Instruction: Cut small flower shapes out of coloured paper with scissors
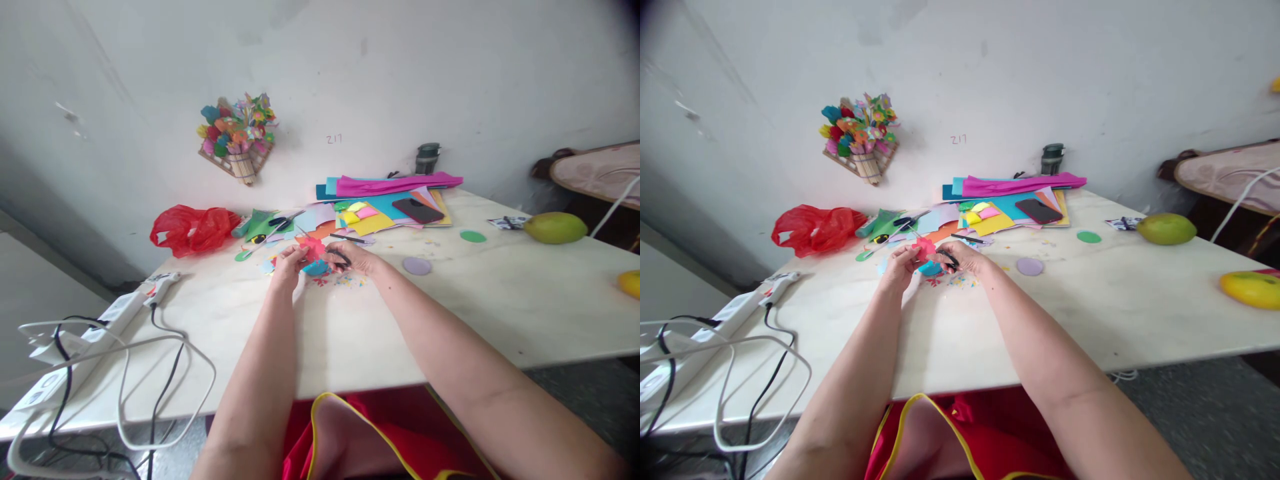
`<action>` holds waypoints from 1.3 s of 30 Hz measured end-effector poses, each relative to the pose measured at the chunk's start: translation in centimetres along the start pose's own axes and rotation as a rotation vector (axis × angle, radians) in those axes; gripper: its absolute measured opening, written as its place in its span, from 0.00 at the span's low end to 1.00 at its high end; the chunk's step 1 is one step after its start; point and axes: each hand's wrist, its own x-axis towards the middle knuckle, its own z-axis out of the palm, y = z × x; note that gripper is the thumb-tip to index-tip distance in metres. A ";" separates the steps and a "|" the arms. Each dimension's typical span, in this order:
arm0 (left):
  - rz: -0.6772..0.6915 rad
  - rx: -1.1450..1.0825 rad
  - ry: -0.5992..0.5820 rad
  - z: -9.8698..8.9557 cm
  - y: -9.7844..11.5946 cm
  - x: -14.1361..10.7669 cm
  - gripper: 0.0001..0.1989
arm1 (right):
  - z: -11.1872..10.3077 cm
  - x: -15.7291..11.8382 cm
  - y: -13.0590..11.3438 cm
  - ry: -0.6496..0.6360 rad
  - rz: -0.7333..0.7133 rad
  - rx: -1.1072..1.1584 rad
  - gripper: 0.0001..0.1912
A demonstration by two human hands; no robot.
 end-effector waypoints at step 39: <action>-0.037 0.134 -0.239 0.0 -0.1 -0.5 0.15 | -0.6 0.9 0.4 0.242 -0.138 0.157 0.15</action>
